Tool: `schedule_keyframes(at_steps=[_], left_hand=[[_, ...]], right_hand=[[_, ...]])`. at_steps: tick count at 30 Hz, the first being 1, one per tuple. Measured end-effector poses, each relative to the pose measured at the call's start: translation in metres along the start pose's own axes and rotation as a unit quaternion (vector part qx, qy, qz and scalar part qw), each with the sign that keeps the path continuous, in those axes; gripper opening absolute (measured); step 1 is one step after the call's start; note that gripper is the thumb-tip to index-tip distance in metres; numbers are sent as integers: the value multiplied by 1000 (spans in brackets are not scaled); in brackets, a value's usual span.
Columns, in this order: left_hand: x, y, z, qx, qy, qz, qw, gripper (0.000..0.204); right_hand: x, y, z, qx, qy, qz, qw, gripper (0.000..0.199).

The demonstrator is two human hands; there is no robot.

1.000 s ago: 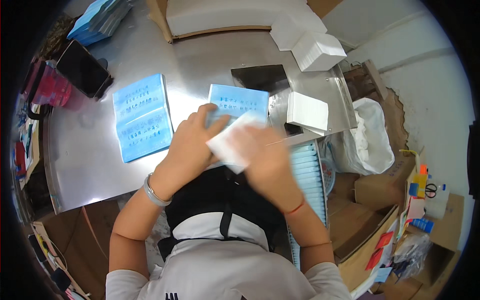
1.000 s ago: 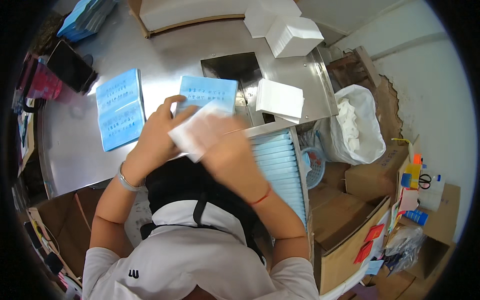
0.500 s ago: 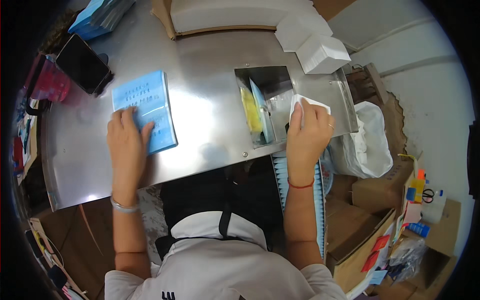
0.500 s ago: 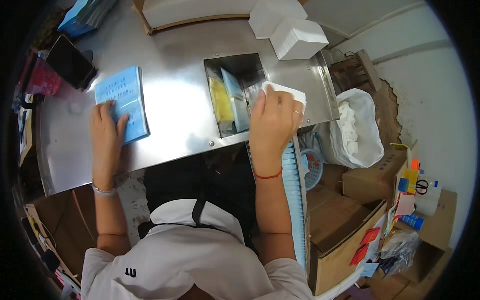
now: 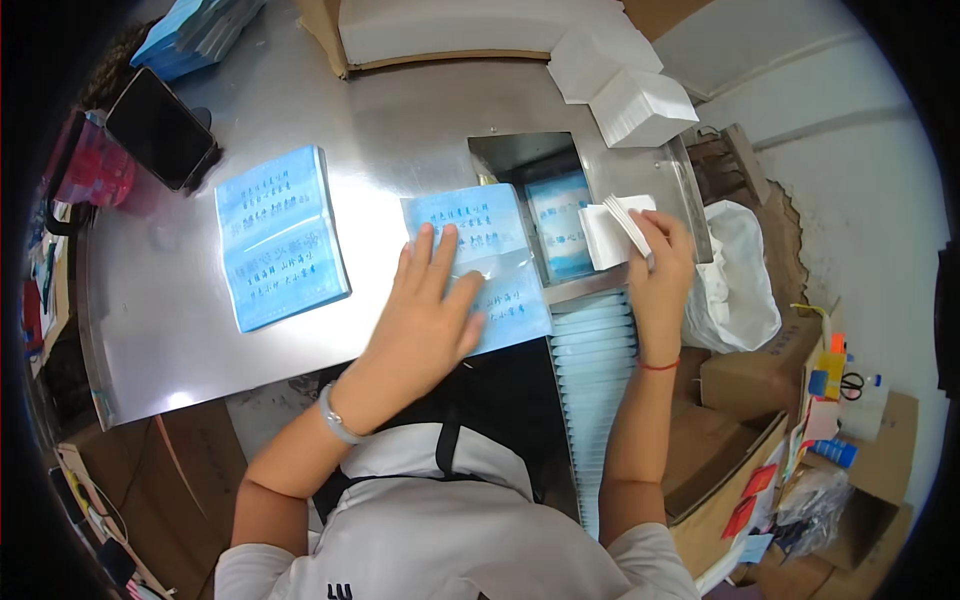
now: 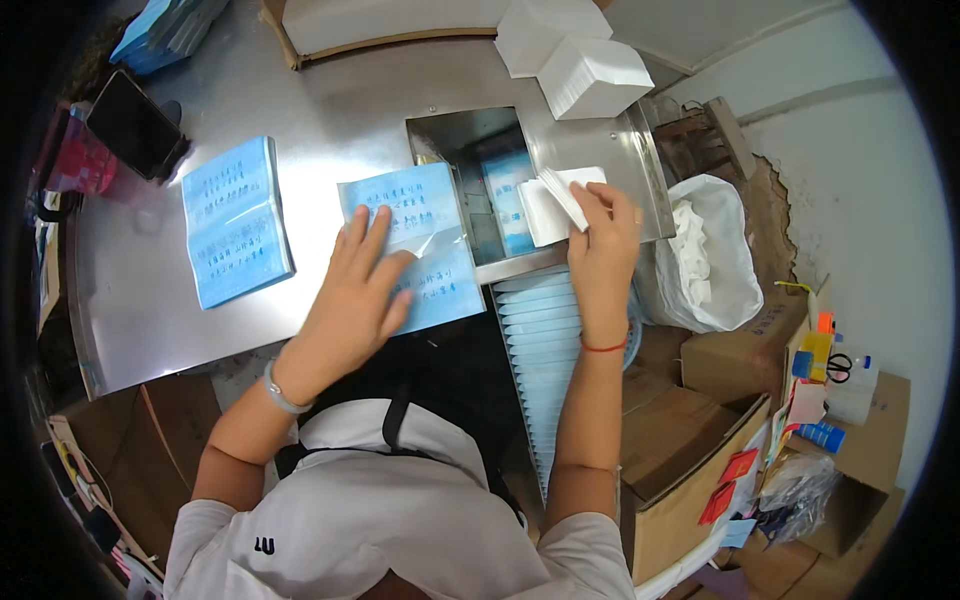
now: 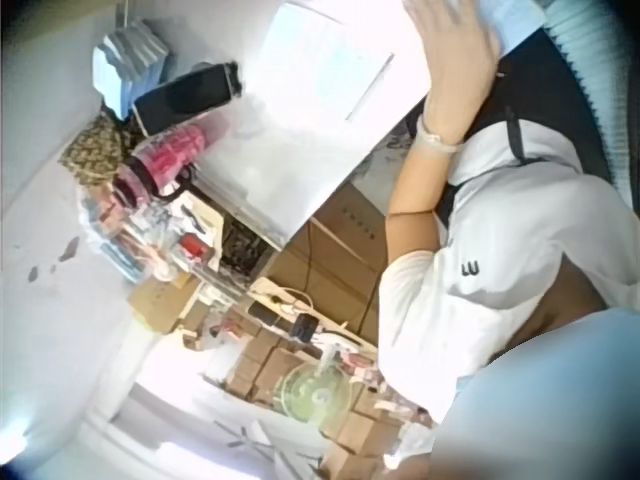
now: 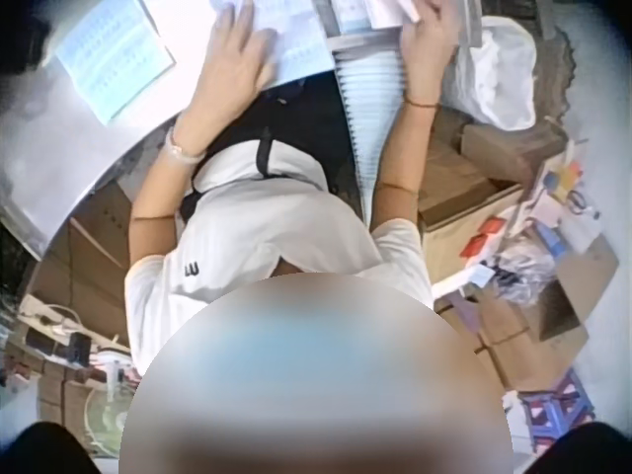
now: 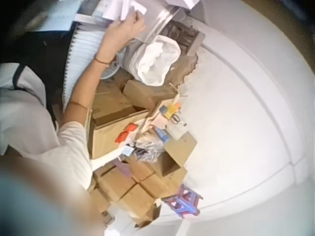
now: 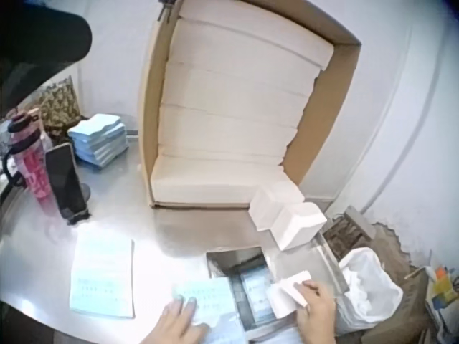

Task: Stacking blue filters and placing them into cardboard boxes.

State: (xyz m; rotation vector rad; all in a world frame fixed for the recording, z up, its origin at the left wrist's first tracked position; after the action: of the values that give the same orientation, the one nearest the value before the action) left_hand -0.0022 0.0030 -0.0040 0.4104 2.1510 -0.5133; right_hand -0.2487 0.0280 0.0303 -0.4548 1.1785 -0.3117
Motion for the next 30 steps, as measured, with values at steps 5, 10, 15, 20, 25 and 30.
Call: schedule_keyframes(at_steps=[5, 10, 15, 20, 25, 30], left_hand=[[-21, -3, 31, 23, -76, 10, 997, 44], [-19, 1, 22, -27, -61, -19, 998, 31], [-15, -4, 13, 30, -149, 12, 988, 48], [-2, -20, 11, 18, -150, 27, 988, 57], [9, -48, 3, 86, -175, 29, 980, 57], [-17, -22, 3, -1, -209, 27, 978, 45]], right_hand=[[49, 27, 117, -270, -126, 93, 950, 32], [79, -1, 94, -186, 27, 78, 979, 21], [40, 4, 43, -83, -56, -103, 990, 28], [47, 14, 19, -33, 172, -34, 984, 23], [38, 14, 9, -31, 114, -23, 993, 22], [16, 13, -17, 16, -33, -3, 999, 19]])
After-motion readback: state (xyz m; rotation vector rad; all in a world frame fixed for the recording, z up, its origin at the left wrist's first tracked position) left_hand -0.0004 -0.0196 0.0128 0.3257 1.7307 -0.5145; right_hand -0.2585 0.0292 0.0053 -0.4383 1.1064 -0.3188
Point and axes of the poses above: each hand's wrist, its own y-axis away from the middle knuckle, its own x-axis out of the palm, z = x × y, the point moved 3 cm from there along -y, towards the middle knuckle, and after that the axes turned 12 degrees about -x, right-handed, at the moved point
